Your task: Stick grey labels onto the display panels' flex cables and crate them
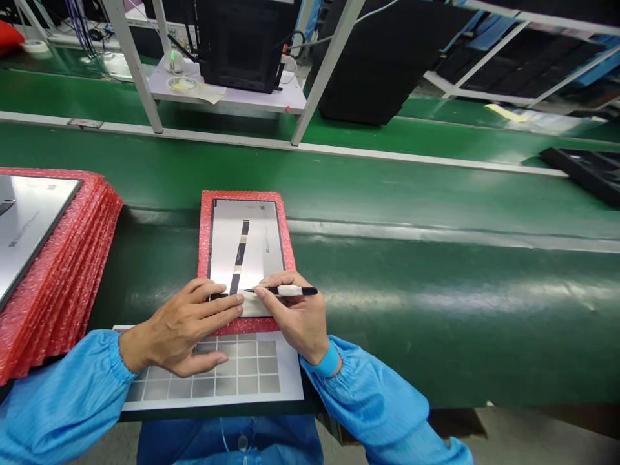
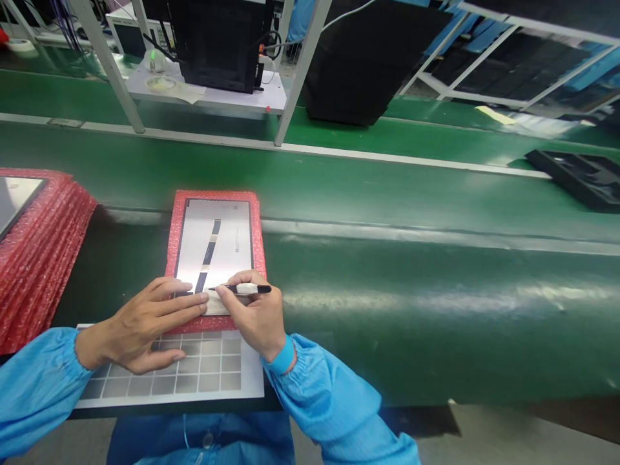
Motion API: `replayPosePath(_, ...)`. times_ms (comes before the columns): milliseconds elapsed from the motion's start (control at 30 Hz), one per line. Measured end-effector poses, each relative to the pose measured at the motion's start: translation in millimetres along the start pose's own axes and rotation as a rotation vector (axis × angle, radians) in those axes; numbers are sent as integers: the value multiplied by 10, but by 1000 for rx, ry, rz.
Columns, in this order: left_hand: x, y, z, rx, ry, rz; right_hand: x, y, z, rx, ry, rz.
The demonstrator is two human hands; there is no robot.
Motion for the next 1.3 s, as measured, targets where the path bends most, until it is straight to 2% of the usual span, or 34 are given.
replayPosePath(333, -39, 49, -31, 95, 25, -6, 1, -28, -1, -2, -6, 11)
replayPosePath(400, -56, 62, -48, 99, -12, -41, 2, -31, -1, -6, -6, 8)
replayPosePath(600, -111, 135, -100, 69, -234, -152, 4, -27, 4, -1, -6, 2)
replayPosePath(967, -84, 78, -37, 81, -158, -25, 1, -39, 2, -23, -8, -7)
replayPosePath(1167, -90, 46, 21, 79, -250, -14, -34, 74, 43, -126, -17, -150)
replayPosePath(1300, -67, 102, 34, 133, -325, 18, -93, 17, 97, -119, -24, -261)
Point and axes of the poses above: each hand's wrist, its own z-axis towards the middle knuckle, its own x-axis out of the palm, y = z × x, the point moved 4 cm from there along z, towards the middle knuckle, and after that the axes turned 3 degrees about -x, right-handed, at the moved point
